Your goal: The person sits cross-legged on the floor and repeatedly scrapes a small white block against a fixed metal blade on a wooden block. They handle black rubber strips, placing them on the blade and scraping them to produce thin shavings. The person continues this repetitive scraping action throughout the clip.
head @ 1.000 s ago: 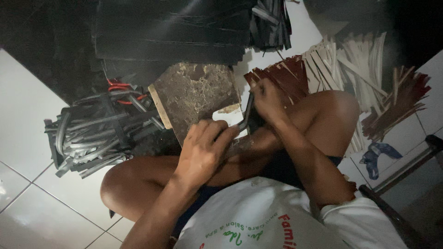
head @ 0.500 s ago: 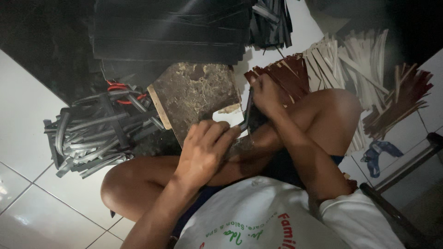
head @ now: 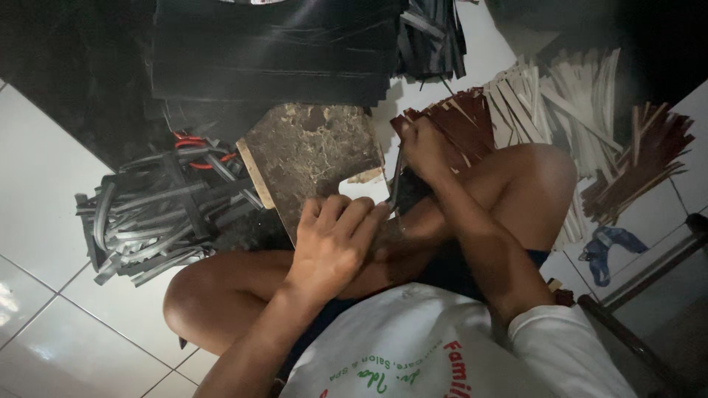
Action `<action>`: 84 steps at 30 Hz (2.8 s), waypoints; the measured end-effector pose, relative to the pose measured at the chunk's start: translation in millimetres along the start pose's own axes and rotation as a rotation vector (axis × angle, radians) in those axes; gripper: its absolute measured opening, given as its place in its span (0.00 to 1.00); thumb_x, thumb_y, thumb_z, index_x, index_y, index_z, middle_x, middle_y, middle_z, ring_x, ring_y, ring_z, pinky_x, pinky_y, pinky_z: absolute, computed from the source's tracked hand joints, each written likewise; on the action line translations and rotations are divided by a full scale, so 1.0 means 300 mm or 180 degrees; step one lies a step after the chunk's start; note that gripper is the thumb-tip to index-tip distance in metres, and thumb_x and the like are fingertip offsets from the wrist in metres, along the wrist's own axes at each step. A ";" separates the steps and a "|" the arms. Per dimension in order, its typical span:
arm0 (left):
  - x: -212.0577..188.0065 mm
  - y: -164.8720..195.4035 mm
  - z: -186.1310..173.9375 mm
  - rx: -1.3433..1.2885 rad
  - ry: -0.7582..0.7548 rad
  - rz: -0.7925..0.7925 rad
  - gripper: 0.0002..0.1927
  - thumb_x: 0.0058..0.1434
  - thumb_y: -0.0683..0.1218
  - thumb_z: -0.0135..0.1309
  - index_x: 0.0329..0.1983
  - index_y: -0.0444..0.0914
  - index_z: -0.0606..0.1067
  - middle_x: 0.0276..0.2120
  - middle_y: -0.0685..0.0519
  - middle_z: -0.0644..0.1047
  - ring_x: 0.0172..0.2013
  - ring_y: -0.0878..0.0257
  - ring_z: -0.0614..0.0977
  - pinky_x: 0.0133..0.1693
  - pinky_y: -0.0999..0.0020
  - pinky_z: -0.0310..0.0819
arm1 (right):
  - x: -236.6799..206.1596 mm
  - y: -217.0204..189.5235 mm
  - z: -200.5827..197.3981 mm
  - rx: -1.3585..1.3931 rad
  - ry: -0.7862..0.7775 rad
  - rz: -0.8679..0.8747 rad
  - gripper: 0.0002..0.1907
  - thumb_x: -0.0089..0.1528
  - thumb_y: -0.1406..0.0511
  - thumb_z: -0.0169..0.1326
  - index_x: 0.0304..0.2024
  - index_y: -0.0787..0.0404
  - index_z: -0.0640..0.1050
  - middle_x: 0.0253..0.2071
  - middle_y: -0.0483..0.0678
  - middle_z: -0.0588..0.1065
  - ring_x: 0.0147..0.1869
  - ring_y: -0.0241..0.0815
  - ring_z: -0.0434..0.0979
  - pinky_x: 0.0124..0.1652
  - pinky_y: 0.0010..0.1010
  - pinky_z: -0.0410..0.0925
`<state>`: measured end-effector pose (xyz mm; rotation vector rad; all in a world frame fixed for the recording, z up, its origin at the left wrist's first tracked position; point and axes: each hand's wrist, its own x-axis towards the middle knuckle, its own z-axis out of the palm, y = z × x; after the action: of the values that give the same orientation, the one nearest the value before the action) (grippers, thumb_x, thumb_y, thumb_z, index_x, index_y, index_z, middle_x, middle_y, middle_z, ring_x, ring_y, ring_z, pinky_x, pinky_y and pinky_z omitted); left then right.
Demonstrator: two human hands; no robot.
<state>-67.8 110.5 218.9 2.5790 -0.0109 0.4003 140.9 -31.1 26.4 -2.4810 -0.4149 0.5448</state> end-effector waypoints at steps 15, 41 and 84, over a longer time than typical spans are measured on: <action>0.021 0.053 0.063 0.0164 0.0293 -0.0520 0.11 0.62 0.54 0.64 0.44 0.47 0.82 0.41 0.57 0.74 0.38 0.57 0.74 0.41 0.57 0.63 | 0.062 0.028 -0.327 0.0546 0.0551 0.0227 0.18 0.71 0.55 0.55 0.47 0.64 0.76 0.42 0.56 0.77 0.41 0.51 0.80 0.39 0.40 0.71; 0.248 -0.452 -0.234 0.0701 0.0781 -0.0142 0.25 0.59 0.42 0.63 0.62 0.40 0.77 0.58 0.45 0.75 0.60 0.49 0.74 0.58 0.50 0.68 | 0.029 -0.601 -0.429 -0.0760 0.0264 -0.3059 0.14 0.68 0.64 0.61 0.52 0.66 0.76 0.51 0.58 0.74 0.52 0.54 0.77 0.50 0.43 0.71; -0.050 -0.032 -0.187 0.0613 -0.0033 -0.0221 0.15 0.62 0.54 0.59 0.48 0.42 0.79 0.43 0.53 0.77 0.46 0.56 0.77 0.46 0.58 0.70 | -0.411 -0.343 -0.418 -0.0605 -0.0058 -0.3615 0.11 0.59 0.74 0.60 0.45 0.63 0.79 0.50 0.53 0.77 0.59 0.53 0.75 0.57 0.47 0.67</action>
<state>-97.1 145.9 255.8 2.7619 0.1186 0.3788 74.1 -55.7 217.3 -1.9410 -1.7540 0.0383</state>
